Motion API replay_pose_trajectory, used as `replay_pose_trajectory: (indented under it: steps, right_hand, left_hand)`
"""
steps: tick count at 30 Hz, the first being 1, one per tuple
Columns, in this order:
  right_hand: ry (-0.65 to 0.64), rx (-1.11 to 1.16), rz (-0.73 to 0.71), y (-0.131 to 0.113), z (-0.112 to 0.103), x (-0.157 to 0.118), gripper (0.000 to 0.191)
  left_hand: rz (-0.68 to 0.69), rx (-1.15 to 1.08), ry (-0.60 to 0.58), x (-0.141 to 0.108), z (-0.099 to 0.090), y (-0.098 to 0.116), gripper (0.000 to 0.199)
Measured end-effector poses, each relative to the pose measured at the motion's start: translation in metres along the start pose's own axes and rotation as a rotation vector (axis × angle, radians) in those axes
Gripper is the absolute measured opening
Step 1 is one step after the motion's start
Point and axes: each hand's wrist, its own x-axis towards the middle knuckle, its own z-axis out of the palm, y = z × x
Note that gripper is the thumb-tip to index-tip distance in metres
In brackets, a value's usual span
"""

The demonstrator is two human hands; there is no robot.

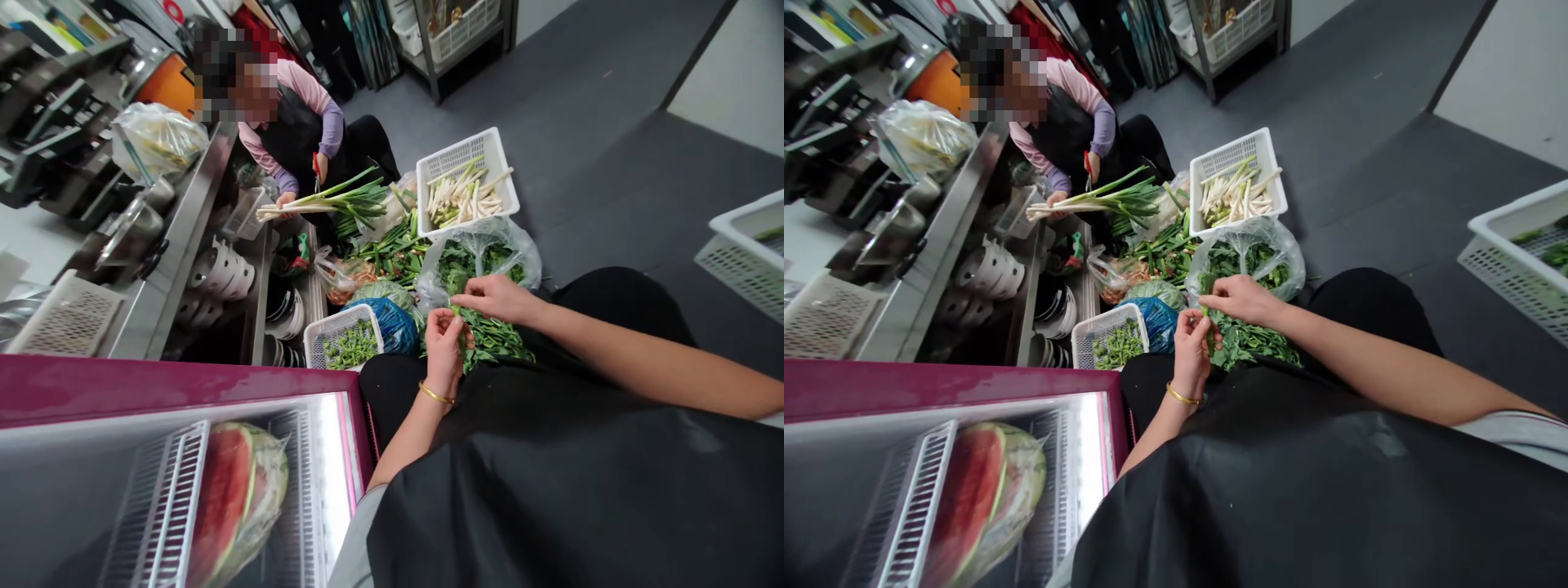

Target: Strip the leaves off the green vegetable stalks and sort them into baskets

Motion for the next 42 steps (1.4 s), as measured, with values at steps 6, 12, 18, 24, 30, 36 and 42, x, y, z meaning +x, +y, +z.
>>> replay_pose_trajectory:
  steps: [6,12,18,24,30,36,42]
  right_hand:
    - [-0.022,-0.173,-0.542,-0.013,0.018,-0.041,0.037]
    - [-0.123,0.029,-0.02,0.008,-0.001,-0.019,0.043]
    - [0.066,-0.226,-0.539,-0.008,0.007,-0.028,0.034]
    - [-0.143,-0.132,-0.211,-0.002,-0.009,-0.024,0.046]
    - [0.219,-0.295,-0.31,0.001,0.006,0.0,0.04]
    - [0.021,-0.173,-0.694,-0.003,0.004,-0.041,0.038]
    - [-0.045,0.283,0.082,0.006,-0.013,-0.003,0.042]
  left_hand:
    - [-0.071,-0.053,0.143,0.008,-0.011,0.001,0.039]
    - [-0.031,-0.013,0.056,0.004,0.0,-0.002,0.039]
    - [-0.028,0.02,0.075,0.006,0.004,-0.001,0.038]
    - [0.146,0.152,0.072,0.008,-0.001,-0.006,0.036]
    - [0.03,0.07,0.039,0.004,0.0,-0.007,0.037]
    - [-0.082,-0.079,0.054,0.003,-0.002,0.003,0.032]
    - [-0.124,-0.065,-0.093,-0.005,0.003,0.008,0.03]
